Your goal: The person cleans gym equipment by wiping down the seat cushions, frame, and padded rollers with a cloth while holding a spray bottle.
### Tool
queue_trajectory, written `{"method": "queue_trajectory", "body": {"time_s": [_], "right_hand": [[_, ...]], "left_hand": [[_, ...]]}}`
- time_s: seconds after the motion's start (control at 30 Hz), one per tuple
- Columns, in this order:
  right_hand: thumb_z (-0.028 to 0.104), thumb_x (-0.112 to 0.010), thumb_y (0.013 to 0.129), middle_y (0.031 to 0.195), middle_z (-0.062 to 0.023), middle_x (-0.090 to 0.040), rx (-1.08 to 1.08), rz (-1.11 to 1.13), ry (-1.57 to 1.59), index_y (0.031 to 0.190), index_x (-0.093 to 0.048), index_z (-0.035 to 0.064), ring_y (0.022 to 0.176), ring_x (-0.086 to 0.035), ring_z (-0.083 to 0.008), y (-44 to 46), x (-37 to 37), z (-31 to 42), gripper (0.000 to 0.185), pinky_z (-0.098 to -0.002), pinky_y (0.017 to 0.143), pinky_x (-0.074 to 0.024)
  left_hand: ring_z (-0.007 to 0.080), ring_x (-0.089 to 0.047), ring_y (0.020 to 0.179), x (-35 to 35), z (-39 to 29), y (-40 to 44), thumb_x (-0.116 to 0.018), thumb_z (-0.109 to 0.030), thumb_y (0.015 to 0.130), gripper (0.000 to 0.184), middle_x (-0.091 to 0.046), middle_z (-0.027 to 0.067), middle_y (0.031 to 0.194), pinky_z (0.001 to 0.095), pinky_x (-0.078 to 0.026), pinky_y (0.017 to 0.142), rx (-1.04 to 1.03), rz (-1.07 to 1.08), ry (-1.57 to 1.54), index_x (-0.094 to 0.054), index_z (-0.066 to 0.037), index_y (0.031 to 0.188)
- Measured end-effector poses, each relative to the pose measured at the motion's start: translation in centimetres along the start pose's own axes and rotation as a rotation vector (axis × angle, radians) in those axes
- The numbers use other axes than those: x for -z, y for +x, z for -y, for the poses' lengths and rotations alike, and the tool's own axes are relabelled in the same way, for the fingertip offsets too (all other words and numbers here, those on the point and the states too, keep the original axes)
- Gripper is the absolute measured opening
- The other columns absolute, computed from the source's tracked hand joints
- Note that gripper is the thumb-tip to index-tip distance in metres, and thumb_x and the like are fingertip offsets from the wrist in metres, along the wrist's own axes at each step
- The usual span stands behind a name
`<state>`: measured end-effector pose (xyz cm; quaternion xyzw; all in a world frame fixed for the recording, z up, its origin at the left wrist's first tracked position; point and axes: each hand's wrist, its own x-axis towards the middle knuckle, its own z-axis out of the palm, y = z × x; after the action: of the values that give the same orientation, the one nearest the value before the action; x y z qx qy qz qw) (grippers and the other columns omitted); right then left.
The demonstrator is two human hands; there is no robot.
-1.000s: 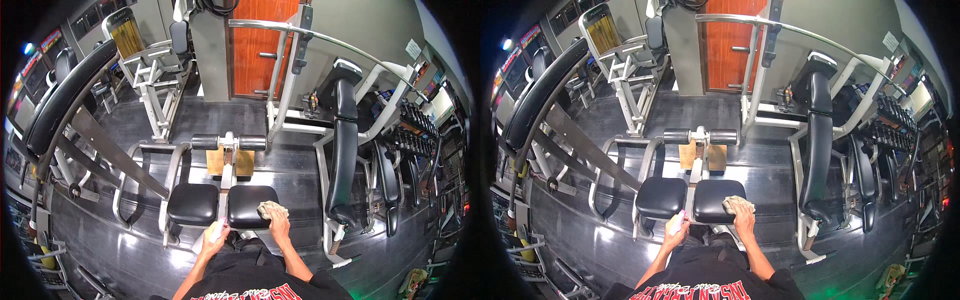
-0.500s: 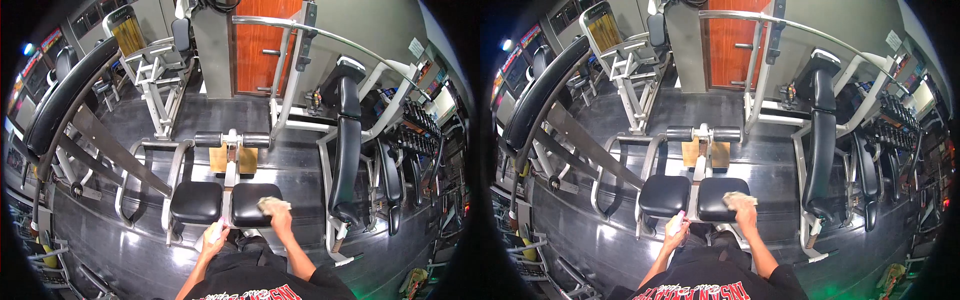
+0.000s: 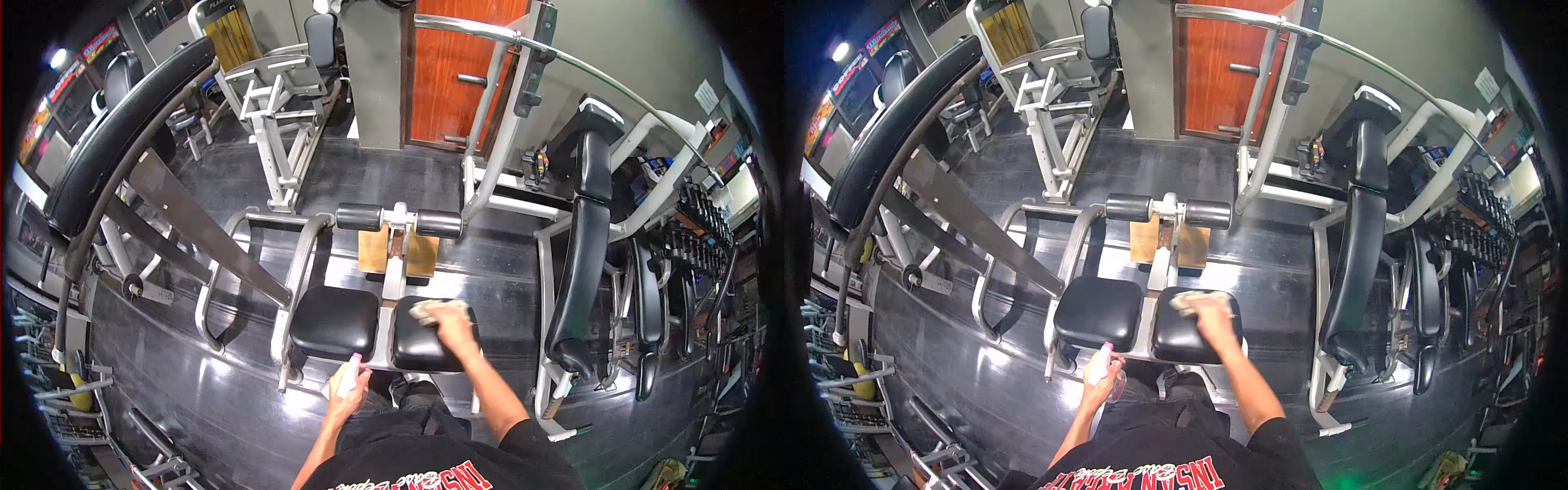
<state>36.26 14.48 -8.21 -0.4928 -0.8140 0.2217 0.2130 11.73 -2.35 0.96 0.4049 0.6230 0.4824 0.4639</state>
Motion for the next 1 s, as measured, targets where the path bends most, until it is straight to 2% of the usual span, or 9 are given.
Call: {"method": "queue_trajectory", "body": {"time_s": [0.17, 0.37, 0.5, 0.57, 0.7, 0.83, 0.9, 0.97, 1.0], "right_hand": [[0.000, -0.050, 0.074, 0.103, -0.0171, -0.065, -0.586, -0.027, -0.049, 0.109, -0.066, 0.0131, 0.097, -0.063, -0.0323, -0.3, -0.1, -6.1, 0.041, -0.0427, 0.085, -0.0488], [-0.001, -0.049, 0.072, 0.104, -0.0123, -0.066, 0.179, -0.008, 0.145, 0.111, -0.065, 0.0156, 0.099, -0.061, -0.0306, 2.8, -9.1, 2.3, 0.045, -0.0420, 0.092, -0.0441], [0.001, -0.053, 0.073, 0.110, -0.0105, -0.064, 0.224, 0.170, 0.063, 0.108, -0.067, 0.0187, 0.107, -0.058, -0.0257, 2.7, -7.6, 2.8, 0.041, -0.0394, 0.093, -0.0431], [0.000, -0.051, 0.075, 0.107, -0.0132, -0.065, -0.146, 0.281, 0.029, 0.108, -0.066, 0.0159, 0.103, -0.060, -0.0282, 2.7, -6.0, -0.4, 0.040, -0.0398, 0.091, -0.0455], [-0.003, -0.046, 0.076, 0.108, -0.0122, -0.065, -0.445, 0.088, -0.052, 0.110, -0.065, 0.0182, 0.104, -0.061, -0.0280, 1.5, -1.0, -7.6, 0.044, -0.0388, 0.089, -0.0476], [0.009, -0.056, 0.075, 0.092, -0.0150, -0.068, -0.544, 0.313, -0.205, 0.108, -0.066, 0.0206, 0.087, -0.066, -0.0325, 5.1, -4.0, -6.7, 0.037, -0.0444, 0.079, -0.0508], [0.003, -0.055, 0.072, 0.097, -0.0128, -0.068, -0.196, 0.071, 0.011, 0.097, -0.071, 0.0186, 0.092, -0.065, -0.0313, 5.7, -8.3, -2.9, 0.033, -0.0428, 0.081, -0.0497], [-0.002, -0.056, 0.069, 0.102, -0.0137, -0.067, 0.234, 0.277, 0.244, 0.103, -0.069, 0.0200, 0.096, -0.063, -0.0312, 6.7, -10.1, -0.2, 0.042, -0.0415, 0.082, -0.0496], [-0.002, -0.056, 0.068, 0.106, -0.0127, -0.066, 0.136, 0.470, 0.017, 0.108, -0.066, 0.0195, 0.096, -0.063, -0.0314, 6.3, -8.8, 3.1, 0.047, -0.0409, 0.082, -0.0502]], "left_hand": [[0.0067, -0.055, 0.057, 0.6, 0.9, 0.2, -0.064, -0.013, 0.087, 0.016, -0.062, 0.0040, 0.073, 0.0224, -0.045, 0.052, 0.009, -0.012, -0.017, -0.059, -0.002, 0.097], [0.0078, -0.055, 0.062, -0.9, 0.4, 2.0, -0.060, -0.012, 0.089, 0.017, -0.062, 0.0063, 0.087, 0.0240, -0.046, 0.058, 0.126, 0.074, 0.019, -0.056, 0.000, 0.100], [0.0078, -0.055, 0.062, -1.8, -0.9, 3.0, -0.061, -0.015, 0.089, 0.019, -0.062, 0.0064, 0.086, 0.0236, -0.046, 0.058, 0.079, 0.125, 0.009, -0.056, 0.000, 0.099], [0.0078, -0.055, 0.062, -2.0, -0.6, 3.0, -0.061, -0.015, 0.089, 0.019, -0.062, 0.0064, 0.086, 0.0234, -0.046, 0.059, 0.057, 0.099, -0.058, -0.056, 0.000, 0.099], [0.0062, -0.055, 0.058, -1.1, 0.7, 2.9, -0.064, -0.012, 0.087, 0.015, -0.059, 0.0016, 0.069, 0.0223, -0.045, 0.053, 0.050, 0.036, -0.028, -0.058, -0.002, 0.097], [0.0065, -0.055, 0.057, -0.1, 0.4, 2.7, -0.064, -0.013, 0.088, 0.015, -0.059, 0.0018, 0.069, 0.0231, -0.046, 0.053, 0.089, -0.041, -0.022, -0.058, -0.002, 0.097], [0.0070, -0.055, 0.056, 0.2, 0.5, 3.0, -0.063, -0.011, 0.087, 0.014, -0.061, 0.0032, 0.071, 0.0234, -0.046, 0.052, 0.112, -0.069, -0.042, -0.058, -0.001, 0.096], [0.0070, -0.055, 0.057, 0.4, 0.5, 3.5, -0.062, -0.008, 0.087, 0.013, -0.062, 0.0049, 0.075, 0.0234, -0.047, 0.053, 0.078, -0.081, 0.012, -0.057, -0.001, 0.096], [0.0070, -0.055, 0.057, 0.5, 0.3, 3.6, -0.062, -0.008, 0.087, 0.013, -0.062, 0.0049, 0.075, 0.0234, -0.047, 0.053, 0.082, -0.085, 0.014, -0.057, -0.001, 0.096]]}}
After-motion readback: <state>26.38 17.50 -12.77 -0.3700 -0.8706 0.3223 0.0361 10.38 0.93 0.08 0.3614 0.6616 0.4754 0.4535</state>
